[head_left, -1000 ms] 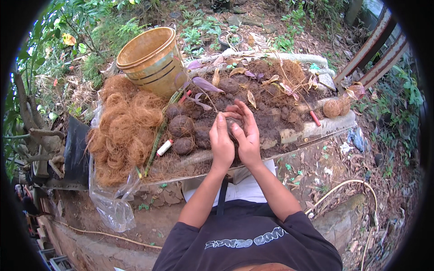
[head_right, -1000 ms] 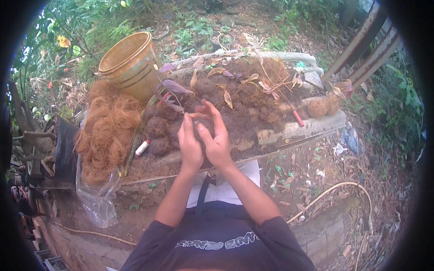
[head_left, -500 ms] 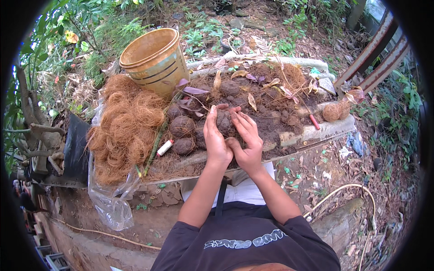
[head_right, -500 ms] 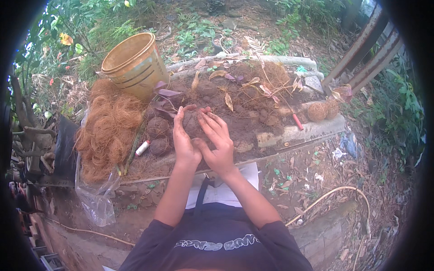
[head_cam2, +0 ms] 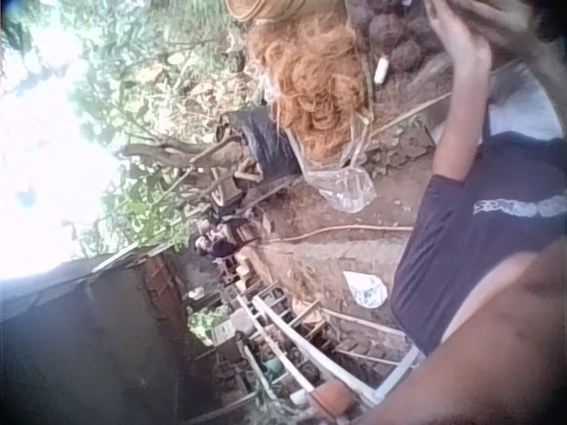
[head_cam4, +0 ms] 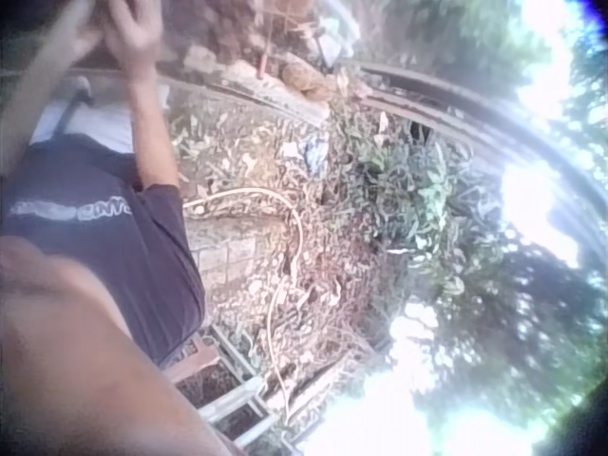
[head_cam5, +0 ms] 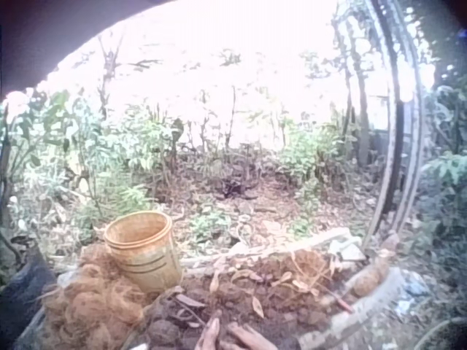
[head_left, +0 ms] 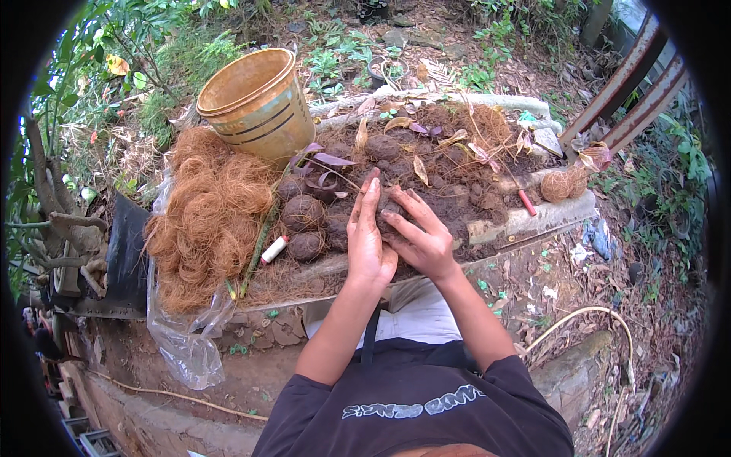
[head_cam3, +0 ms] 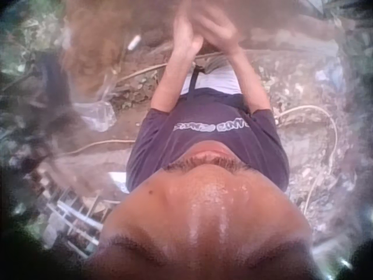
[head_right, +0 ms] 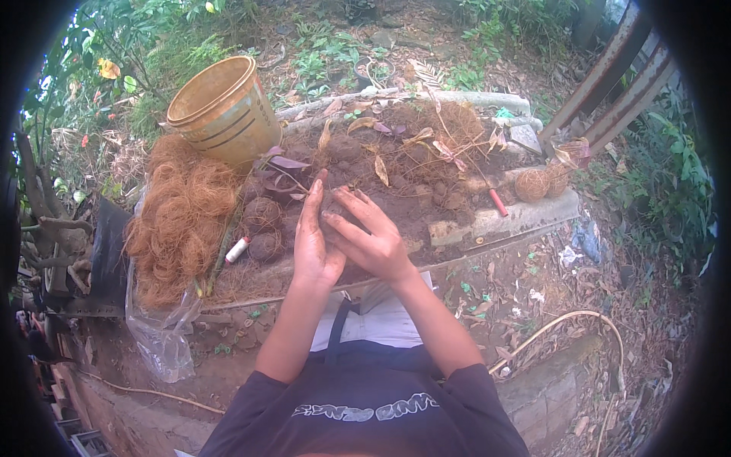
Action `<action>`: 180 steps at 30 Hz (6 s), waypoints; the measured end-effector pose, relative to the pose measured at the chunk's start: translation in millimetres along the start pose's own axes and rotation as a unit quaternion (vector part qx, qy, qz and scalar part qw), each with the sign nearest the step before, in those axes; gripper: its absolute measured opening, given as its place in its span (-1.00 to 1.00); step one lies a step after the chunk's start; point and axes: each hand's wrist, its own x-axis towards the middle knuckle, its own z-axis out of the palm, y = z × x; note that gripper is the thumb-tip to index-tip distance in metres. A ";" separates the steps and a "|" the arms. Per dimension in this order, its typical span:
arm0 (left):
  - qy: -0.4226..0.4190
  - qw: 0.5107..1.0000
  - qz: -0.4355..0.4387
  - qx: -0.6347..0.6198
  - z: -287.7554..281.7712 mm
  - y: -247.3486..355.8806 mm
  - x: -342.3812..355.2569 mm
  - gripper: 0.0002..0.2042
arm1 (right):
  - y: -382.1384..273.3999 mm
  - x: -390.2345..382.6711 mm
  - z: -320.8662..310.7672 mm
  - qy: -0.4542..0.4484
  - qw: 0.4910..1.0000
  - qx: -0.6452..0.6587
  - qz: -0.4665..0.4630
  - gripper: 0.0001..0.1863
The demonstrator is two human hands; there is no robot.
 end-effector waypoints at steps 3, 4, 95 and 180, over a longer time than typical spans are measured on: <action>0.011 1.000 0.000 0.029 -10.1 -0.3 4.7 -0.72 | -9.5 -8.0 5.9 0.036 0.993 0.048 0.100 -0.57; 0.010 0.999 -0.003 0.032 -12.9 0.2 5.3 -0.71 | -9.5 -8.3 6.4 0.031 0.995 0.043 0.087 -0.57; -0.031 0.981 0.063 0.180 -9.9 9.0 1.9 -0.70 | -19.6 -10.8 -13.7 -0.005 0.996 0.023 0.085 -0.72; -0.118 0.992 0.031 -0.003 -24.7 13.2 15.2 -0.47 | -41.4 -4.2 8.1 -0.032 0.987 -0.120 0.101 -0.46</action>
